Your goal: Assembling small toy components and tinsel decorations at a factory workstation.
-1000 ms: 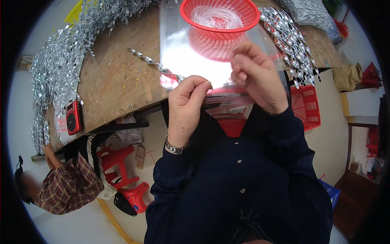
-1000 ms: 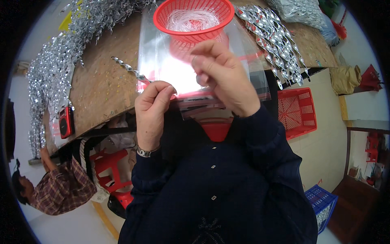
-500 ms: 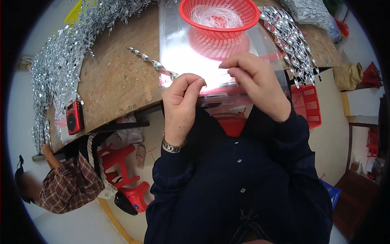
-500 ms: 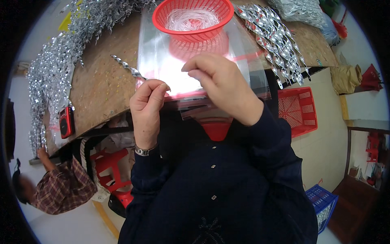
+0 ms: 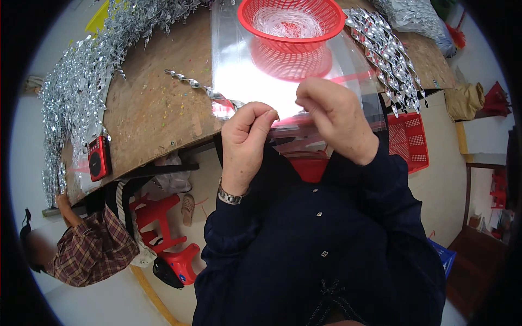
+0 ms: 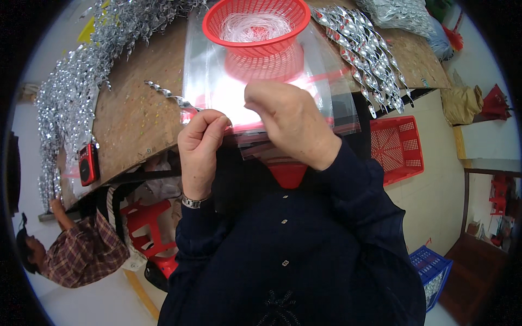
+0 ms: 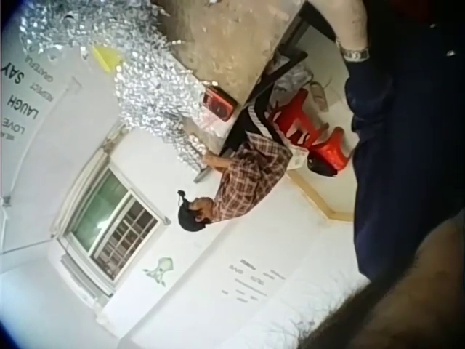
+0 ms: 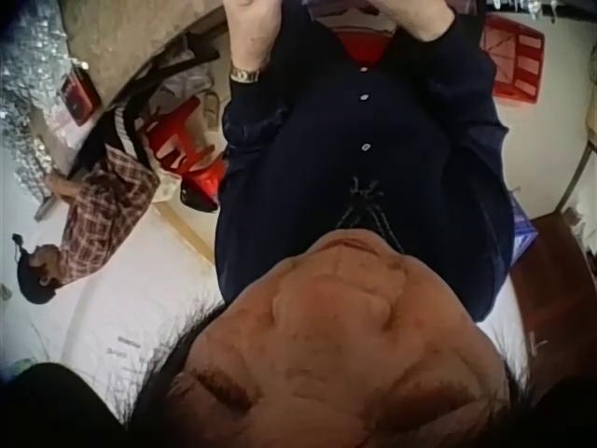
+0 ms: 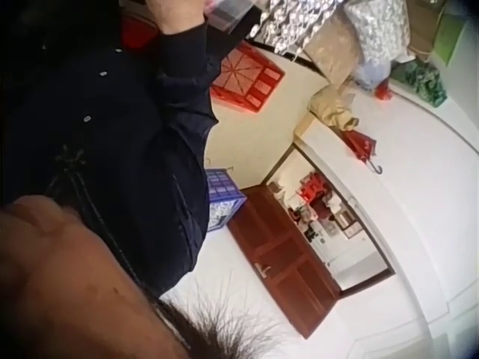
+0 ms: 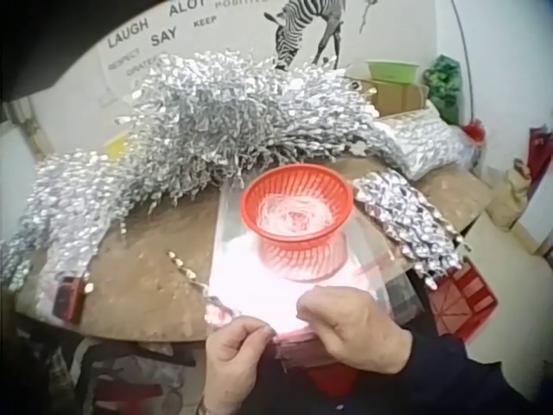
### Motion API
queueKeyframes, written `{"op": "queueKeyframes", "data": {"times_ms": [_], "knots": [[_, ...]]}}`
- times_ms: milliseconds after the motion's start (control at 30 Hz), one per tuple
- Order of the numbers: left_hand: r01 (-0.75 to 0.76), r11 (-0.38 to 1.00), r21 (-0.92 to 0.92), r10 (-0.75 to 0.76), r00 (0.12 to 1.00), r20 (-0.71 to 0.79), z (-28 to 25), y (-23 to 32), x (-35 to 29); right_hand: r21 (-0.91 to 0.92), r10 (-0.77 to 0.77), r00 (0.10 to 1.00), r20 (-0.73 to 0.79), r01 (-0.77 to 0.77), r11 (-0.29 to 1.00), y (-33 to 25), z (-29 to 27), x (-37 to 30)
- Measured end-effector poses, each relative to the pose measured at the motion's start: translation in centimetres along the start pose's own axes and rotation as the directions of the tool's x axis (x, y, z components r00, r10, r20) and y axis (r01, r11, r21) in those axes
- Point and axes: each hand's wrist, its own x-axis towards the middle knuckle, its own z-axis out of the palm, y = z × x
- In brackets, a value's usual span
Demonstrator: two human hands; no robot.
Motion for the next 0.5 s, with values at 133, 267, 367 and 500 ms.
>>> {"op": "queueKeyframes", "data": {"times_ms": [133,267,367,500], "knots": [[0.004,1.000,0.002,-0.004,1.000,-0.015,-1.0,0.3,0.0,-0.109,-0.068,0.988,-0.142,0.052,0.993,2.3,-1.7,0.5],[-0.023,1.000,-0.006,0.023,1.000,-0.021,-1.0,0.4,0.3,-0.160,0.003,0.986,-0.164,-0.030,0.987,2.8,-3.0,0.3],[0.015,0.999,0.045,-0.017,0.999,0.033,-0.7,0.5,0.3,-0.144,0.014,0.987,-0.163,-0.038,0.989,2.0,-2.6,0.2],[-0.027,0.988,0.154,0.015,0.997,0.077,0.2,0.5,0.3,-0.045,-0.081,0.996,-0.038,0.079,0.996,0.5,-0.9,0.0]]}}
